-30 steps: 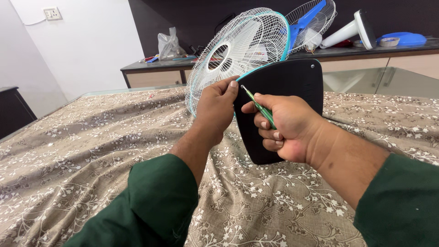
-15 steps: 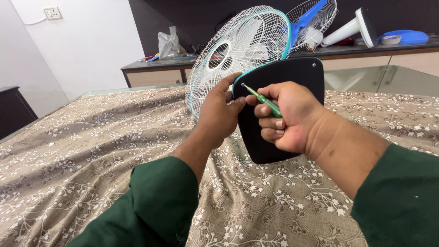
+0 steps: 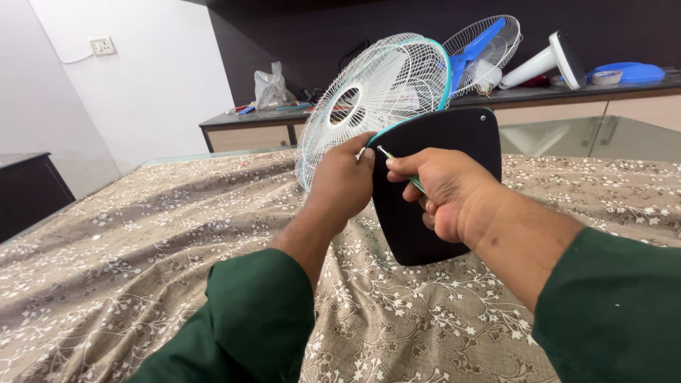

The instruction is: The person reassembles a table fan by attaching the fan blades to the motor hub, securing them with a black cap, and then fastening the front and rear wire cages to the fan body using a screwdriver.

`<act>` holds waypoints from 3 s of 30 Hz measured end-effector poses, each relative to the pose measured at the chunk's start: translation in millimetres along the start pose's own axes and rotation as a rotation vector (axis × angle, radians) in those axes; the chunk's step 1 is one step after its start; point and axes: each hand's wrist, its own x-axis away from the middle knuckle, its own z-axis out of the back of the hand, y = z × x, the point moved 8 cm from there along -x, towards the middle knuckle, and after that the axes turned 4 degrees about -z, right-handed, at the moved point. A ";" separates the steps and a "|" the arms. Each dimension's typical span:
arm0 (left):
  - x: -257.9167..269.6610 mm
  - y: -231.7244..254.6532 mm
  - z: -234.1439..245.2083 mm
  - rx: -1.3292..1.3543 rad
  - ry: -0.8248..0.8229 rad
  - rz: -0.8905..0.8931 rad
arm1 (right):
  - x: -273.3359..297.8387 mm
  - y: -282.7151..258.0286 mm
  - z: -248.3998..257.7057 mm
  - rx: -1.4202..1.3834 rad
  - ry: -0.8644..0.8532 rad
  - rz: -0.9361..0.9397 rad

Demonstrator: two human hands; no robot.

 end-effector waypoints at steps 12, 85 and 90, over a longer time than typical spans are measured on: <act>-16.4 -33.1 -36.3 0.668 -0.236 0.652 | -5.7 -29.5 -2.6 0.443 0.246 0.461; 31.8 -4.6 -40.0 1.133 -0.259 0.862 | 34.1 8.6 -21.5 -0.650 -0.749 -0.188; 25.7 -16.6 -38.1 0.924 -0.265 0.802 | 13.6 18.6 -28.1 -0.590 -0.681 -0.237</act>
